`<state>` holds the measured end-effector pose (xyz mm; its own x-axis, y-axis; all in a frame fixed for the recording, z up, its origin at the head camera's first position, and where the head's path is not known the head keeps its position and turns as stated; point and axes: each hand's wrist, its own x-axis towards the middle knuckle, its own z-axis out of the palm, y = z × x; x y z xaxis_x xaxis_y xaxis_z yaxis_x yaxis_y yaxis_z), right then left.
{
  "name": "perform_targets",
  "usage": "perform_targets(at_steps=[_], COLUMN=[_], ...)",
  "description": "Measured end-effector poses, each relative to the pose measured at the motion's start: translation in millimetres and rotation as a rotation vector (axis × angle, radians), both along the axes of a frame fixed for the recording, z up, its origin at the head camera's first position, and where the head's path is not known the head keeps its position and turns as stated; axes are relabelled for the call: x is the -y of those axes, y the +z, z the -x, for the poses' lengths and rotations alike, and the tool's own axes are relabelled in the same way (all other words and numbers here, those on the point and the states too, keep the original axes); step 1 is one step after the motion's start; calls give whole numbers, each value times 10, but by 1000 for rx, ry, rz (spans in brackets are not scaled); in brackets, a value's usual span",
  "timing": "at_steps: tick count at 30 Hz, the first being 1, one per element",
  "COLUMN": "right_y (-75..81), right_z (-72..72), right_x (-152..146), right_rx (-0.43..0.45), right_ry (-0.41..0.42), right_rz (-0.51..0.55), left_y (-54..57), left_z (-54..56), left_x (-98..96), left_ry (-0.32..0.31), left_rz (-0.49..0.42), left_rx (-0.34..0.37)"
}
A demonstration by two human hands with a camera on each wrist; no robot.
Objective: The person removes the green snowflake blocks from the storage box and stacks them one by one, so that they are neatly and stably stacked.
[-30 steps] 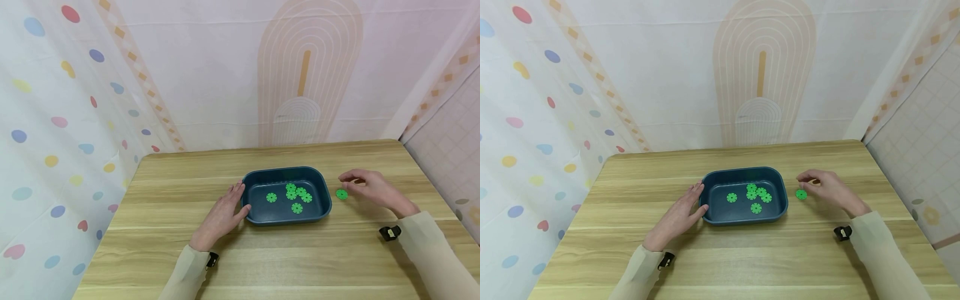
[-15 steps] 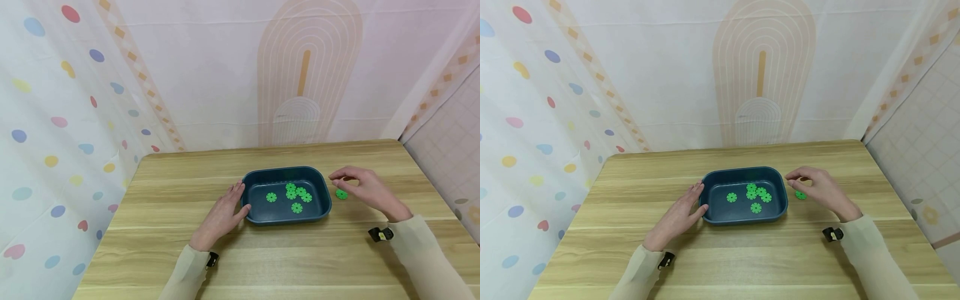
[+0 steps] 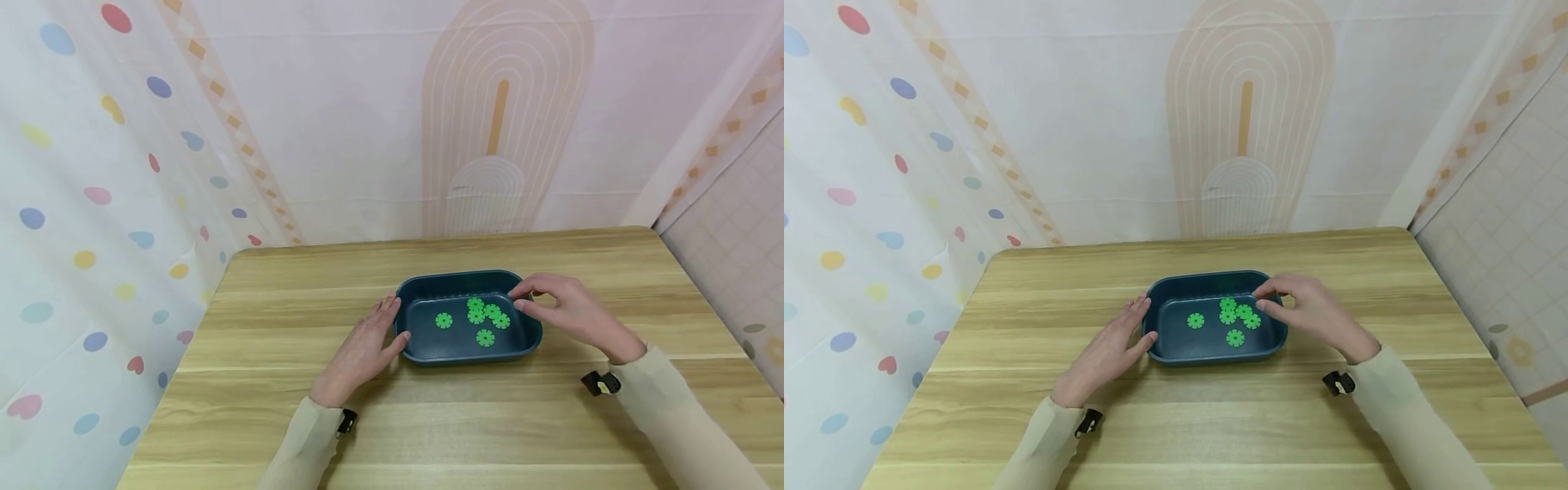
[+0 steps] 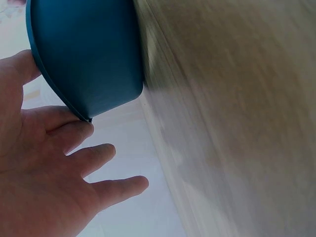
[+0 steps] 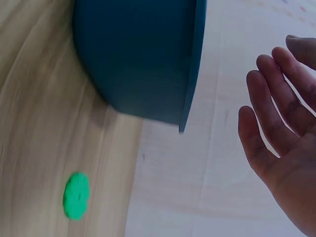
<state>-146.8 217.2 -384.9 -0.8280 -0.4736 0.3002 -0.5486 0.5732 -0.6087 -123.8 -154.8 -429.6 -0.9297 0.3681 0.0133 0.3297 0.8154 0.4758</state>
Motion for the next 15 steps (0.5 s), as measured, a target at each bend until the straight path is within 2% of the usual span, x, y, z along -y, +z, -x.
perform_targets(at_steps=[15], right_y=[-73], right_z=[125], right_x=[392], right_rx=[73], right_ry=[177], right_rz=[-92], left_y=[-8], left_z=[1], left_x=[0], left_ry=[0], left_rz=[1], left_rx=[-2])
